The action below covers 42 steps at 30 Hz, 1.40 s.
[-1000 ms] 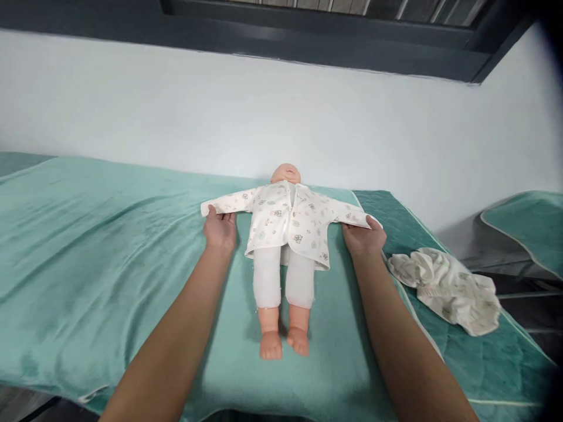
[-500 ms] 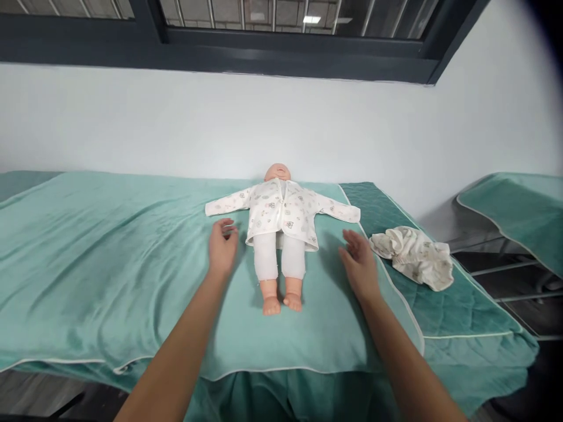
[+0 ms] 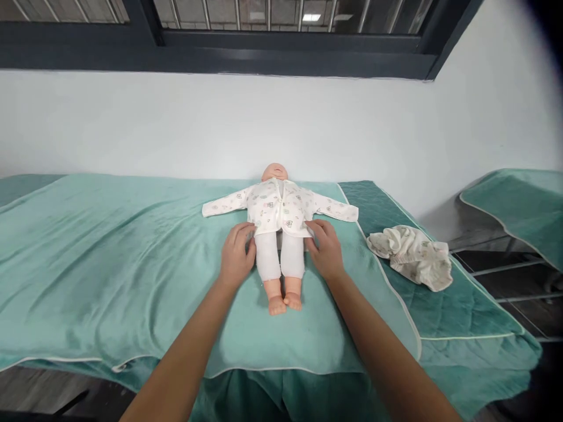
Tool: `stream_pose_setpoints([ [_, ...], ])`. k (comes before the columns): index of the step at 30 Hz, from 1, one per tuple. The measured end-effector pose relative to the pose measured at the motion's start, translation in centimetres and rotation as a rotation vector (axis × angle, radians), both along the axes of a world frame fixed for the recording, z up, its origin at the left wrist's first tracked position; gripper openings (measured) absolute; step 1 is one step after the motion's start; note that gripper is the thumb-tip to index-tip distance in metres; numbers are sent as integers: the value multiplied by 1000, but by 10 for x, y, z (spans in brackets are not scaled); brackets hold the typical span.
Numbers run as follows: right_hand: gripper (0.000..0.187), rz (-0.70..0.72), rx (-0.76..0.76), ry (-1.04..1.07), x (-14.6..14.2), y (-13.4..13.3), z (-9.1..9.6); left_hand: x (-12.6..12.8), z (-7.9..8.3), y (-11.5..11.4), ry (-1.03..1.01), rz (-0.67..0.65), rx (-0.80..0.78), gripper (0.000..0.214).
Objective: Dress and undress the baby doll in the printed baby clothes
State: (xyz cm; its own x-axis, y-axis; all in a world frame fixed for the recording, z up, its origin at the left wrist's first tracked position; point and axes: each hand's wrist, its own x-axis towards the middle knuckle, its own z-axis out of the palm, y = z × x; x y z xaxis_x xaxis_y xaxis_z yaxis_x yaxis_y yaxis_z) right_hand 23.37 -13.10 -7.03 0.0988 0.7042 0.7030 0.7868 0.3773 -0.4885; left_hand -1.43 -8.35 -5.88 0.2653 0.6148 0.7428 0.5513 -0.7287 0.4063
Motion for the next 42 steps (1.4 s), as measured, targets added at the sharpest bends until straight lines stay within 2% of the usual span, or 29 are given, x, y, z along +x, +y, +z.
stream_pose_setpoints([
  [5,20,132,-124,336,4,13,-1,2,4,0,-98,-3,-26,24],
  [9,21,141,-146,324,2,18,-3,15,5,7,-145,-53,-78,31],
  [12,19,121,-134,318,1,23,-3,26,3,14,-205,16,-109,33],
  [16,13,167,-215,541,4,33,-5,30,2,16,-254,65,-104,9],
  [18,21,155,-215,644,8,37,-6,27,0,16,-314,88,-153,11],
  [20,36,115,-178,743,12,40,-5,22,-2,18,-467,134,-227,17],
  [23,57,96,-85,923,18,38,-2,15,-7,24,-822,204,-301,20],
  [25,57,180,-19,1122,20,32,1,12,-10,29,-1001,222,-340,21],
  [27,52,292,18,1310,21,23,2,9,-12,33,-1079,220,-375,21],
  [30,49,326,18,1406,24,12,1,8,-14,36,-1087,207,-391,20],
  [35,48,133,26,1462,27,8,-2,8,-15,37,-1057,250,-387,20],
  [42,53,3,45,1320,19,7,-2,7,-18,38,-807,323,-409,42],
])
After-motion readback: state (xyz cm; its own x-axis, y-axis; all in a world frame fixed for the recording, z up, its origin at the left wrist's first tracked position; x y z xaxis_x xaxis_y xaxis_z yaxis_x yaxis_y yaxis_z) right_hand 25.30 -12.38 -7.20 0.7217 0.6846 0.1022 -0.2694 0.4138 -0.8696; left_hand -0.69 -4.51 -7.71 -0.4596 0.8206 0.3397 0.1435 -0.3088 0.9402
